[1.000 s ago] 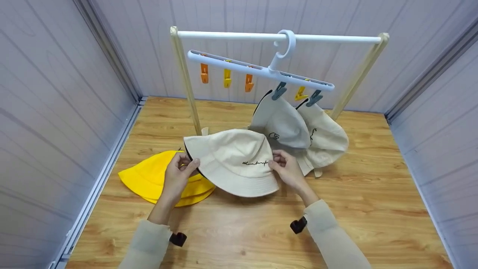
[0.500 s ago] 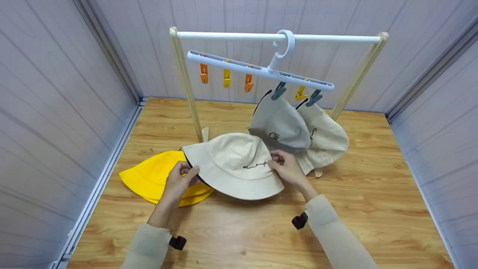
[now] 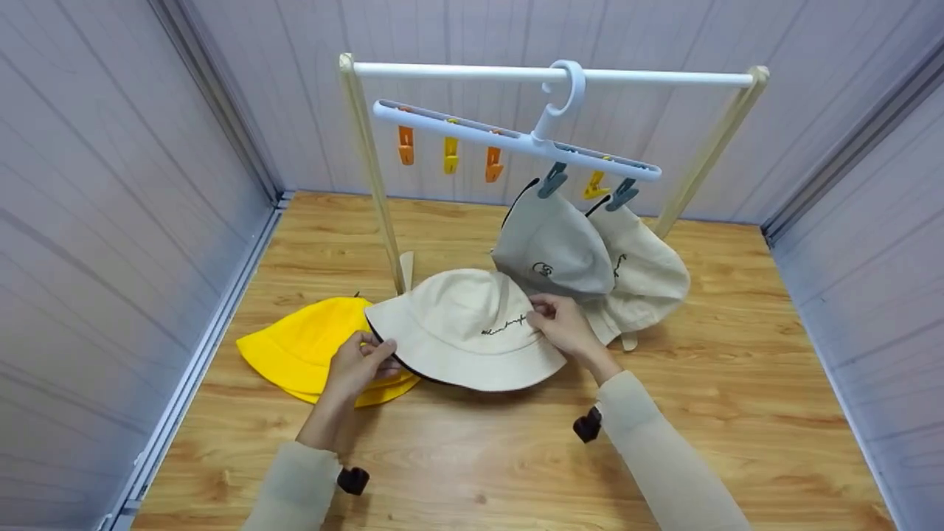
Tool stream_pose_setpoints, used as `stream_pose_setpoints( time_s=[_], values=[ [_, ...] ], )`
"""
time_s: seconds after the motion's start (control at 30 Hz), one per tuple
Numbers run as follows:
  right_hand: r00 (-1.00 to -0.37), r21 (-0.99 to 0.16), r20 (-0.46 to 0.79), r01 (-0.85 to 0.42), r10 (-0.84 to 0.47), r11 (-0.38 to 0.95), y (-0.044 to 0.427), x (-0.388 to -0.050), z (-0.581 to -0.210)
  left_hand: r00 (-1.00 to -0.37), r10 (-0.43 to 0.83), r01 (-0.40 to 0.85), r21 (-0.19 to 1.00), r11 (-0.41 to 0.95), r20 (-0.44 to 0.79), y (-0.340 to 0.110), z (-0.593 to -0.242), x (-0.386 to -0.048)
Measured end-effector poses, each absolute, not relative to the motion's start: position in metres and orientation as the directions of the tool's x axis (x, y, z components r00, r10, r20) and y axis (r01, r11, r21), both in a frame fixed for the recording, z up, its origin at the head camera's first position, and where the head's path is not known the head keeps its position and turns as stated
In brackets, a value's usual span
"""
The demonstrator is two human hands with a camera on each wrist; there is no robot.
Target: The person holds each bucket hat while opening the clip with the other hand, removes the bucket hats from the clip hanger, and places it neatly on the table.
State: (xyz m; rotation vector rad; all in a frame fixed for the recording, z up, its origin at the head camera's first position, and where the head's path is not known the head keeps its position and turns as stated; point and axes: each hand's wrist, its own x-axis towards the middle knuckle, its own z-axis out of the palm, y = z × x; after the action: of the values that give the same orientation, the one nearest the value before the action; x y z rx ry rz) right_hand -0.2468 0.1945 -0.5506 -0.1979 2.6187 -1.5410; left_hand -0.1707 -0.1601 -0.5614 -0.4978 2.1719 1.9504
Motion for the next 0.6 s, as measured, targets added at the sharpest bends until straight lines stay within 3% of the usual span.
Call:
stream_pose_setpoints(
  time_s=[0.6],
  values=[
    [-0.986,-0.826,0.015,-0.105,-0.164,0.554,0.185,-0.257,-0.565,-0.932,-0.125,-0.361,0.904,0.228,-0.341,-0.159,-0.577,-0.173]
  ],
)
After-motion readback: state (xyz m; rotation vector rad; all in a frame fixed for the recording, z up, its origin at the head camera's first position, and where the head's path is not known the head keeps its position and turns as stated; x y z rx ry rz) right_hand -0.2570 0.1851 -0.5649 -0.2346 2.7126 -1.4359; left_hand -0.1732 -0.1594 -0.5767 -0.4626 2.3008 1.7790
